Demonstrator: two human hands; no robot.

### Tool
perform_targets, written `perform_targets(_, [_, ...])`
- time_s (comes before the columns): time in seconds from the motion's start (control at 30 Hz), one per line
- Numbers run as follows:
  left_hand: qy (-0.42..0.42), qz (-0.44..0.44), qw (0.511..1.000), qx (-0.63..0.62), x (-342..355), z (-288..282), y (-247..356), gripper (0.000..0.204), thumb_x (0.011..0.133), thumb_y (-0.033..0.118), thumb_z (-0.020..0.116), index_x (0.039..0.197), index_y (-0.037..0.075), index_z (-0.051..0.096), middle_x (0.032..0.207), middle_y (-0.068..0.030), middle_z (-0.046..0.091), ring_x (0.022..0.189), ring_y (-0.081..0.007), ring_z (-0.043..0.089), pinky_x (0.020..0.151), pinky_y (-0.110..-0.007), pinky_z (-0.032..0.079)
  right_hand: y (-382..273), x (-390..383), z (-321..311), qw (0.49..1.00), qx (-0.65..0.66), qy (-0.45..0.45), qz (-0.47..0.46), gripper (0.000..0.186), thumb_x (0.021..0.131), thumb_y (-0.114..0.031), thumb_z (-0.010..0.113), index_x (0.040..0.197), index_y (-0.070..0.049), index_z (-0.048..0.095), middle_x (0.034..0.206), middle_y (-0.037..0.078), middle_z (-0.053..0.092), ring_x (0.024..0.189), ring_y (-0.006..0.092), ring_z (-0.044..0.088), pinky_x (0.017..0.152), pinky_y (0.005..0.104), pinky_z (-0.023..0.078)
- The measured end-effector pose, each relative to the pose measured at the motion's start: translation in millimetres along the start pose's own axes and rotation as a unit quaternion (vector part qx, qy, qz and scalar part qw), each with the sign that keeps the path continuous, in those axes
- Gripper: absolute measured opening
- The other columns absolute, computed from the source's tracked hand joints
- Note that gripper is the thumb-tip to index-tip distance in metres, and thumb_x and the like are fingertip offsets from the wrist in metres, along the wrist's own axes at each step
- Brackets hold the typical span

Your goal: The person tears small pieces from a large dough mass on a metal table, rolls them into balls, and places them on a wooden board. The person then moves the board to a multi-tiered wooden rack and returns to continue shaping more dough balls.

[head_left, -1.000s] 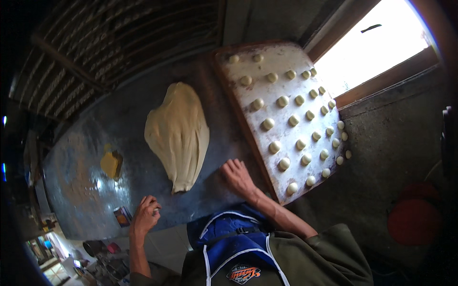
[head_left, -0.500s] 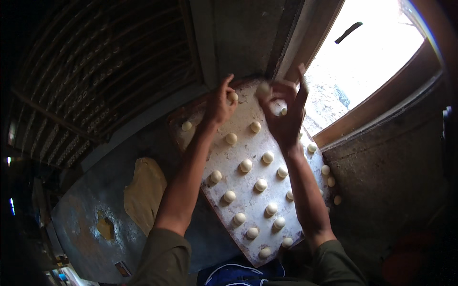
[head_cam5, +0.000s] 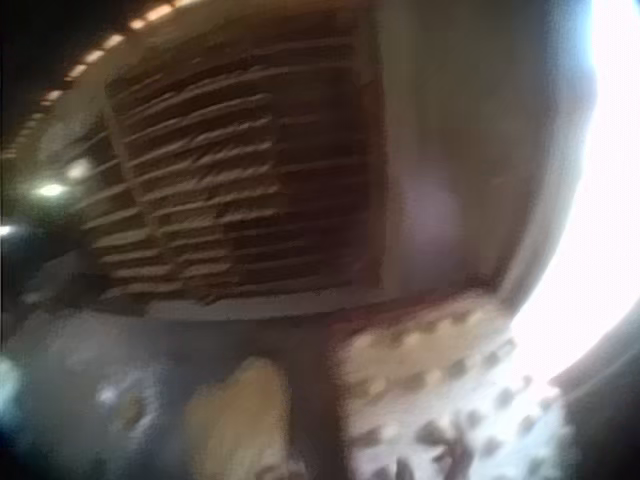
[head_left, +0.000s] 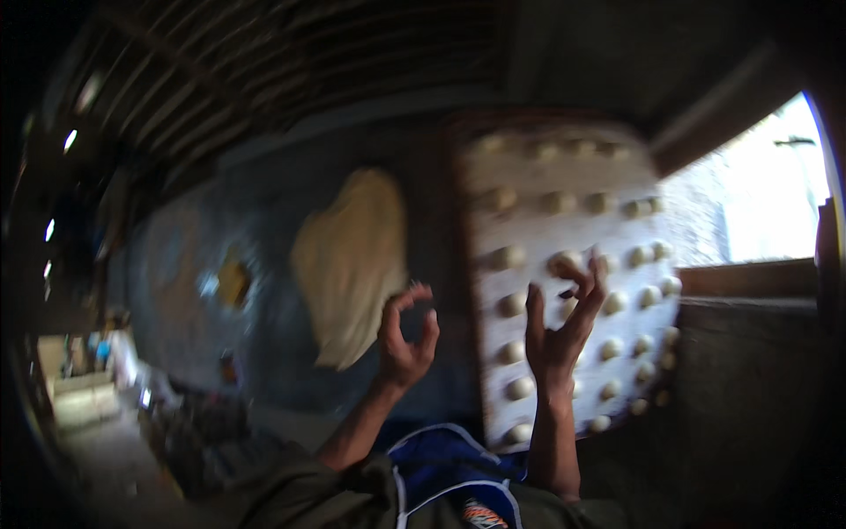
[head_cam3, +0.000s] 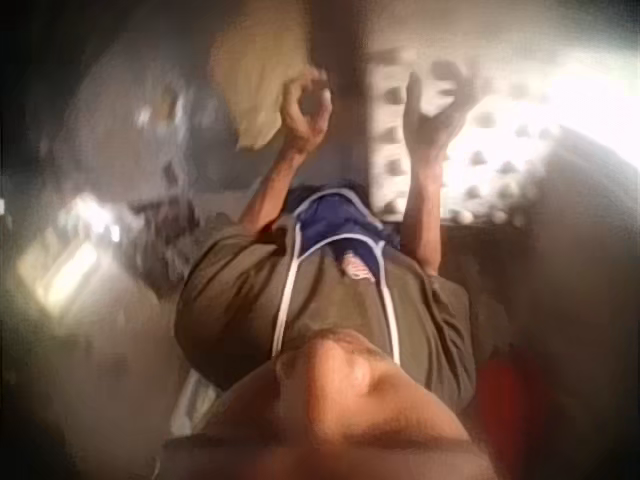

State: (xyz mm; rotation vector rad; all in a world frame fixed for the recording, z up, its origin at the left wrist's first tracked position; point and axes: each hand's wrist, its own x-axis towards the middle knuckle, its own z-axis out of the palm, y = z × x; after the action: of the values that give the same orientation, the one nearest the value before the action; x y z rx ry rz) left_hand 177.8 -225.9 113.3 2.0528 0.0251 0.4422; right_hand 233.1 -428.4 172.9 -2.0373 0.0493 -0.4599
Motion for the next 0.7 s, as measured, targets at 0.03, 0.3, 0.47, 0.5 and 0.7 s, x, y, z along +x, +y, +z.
perform_targets(0.03, [-0.013, -0.054, 0.998, 0.019, -40, -34, -3, 0.021, 0.092, 0.003, 0.065, 0.112, 0.001, 0.060, 0.107, -0.0102, 0.068, 0.098, -0.0215, 0.062, 0.092, -0.035, 0.048, -1, -44, 17, 0.994, 0.027, -0.104, -0.009, 0.059, 0.083, 0.000, 0.074, 0.137, 0.000, 0.049, 0.119, 0.017, 0.063, 0.106, 0.0316, 0.061, 0.091, 0.0393, 0.047])
perform_targets(0.3, [0.029, -0.405, 0.906, -0.121, -212, -170, -55, 0.010, 0.098, 0.009, 0.064, 0.102, -0.001, 0.066, 0.096, -0.0072, 0.070, 0.084, -0.0173, 0.070, 0.078, -0.030, 0.057, -24, -214, 174, 0.930, -0.059, -0.353, -0.083, 0.049, 0.077, -0.010, 0.079, 0.123, -0.004, 0.062, 0.115, 0.018, 0.061, 0.106, 0.0388, 0.061, 0.089, 0.0486, 0.051])
perform_targets(0.47, [0.019, -0.587, 0.648, -0.485, -152, -148, -107, 0.027, 0.106, 0.026, 0.054, 0.118, 0.003, 0.063, 0.110, -0.0074, 0.067, 0.102, -0.0198, 0.068, 0.087, -0.038, 0.058, -45, -235, 172, 0.924, -0.049, -0.377, -0.048, 0.037, 0.077, -0.008, 0.078, 0.113, -0.004, 0.068, 0.097, 0.017, 0.068, 0.088, 0.0373, 0.070, 0.078, 0.0466, 0.056])
perform_targets(0.5, [-0.043, -0.557, 0.676, -0.480, -144, -148, -105, 0.030, 0.107, 0.029, 0.053, 0.118, 0.004, 0.063, 0.110, -0.0073, 0.068, 0.104, -0.0201, 0.067, 0.087, -0.039, 0.058, -58, -241, 157, 0.918, -0.032, -0.395, -0.001, 0.033, 0.082, -0.010, 0.077, 0.114, -0.004, 0.069, 0.092, 0.015, 0.069, 0.088, 0.0362, 0.072, 0.079, 0.0442, 0.057])
perform_targets(0.7, [-0.153, -0.501, 0.680, -0.513, -144, -151, -93, 0.033, 0.108, 0.038, 0.049, 0.115, 0.009, 0.063, 0.099, -0.0066, 0.070, 0.093, -0.0228, 0.070, 0.079, -0.040, 0.058, -69, -245, 117, 0.940, -0.085, -0.322, 0.074, 0.038, 0.101, -0.025, 0.062, 0.129, 0.001, 0.060, 0.113, 0.017, 0.071, 0.098, 0.0337, 0.070, 0.087, 0.0418, 0.056])
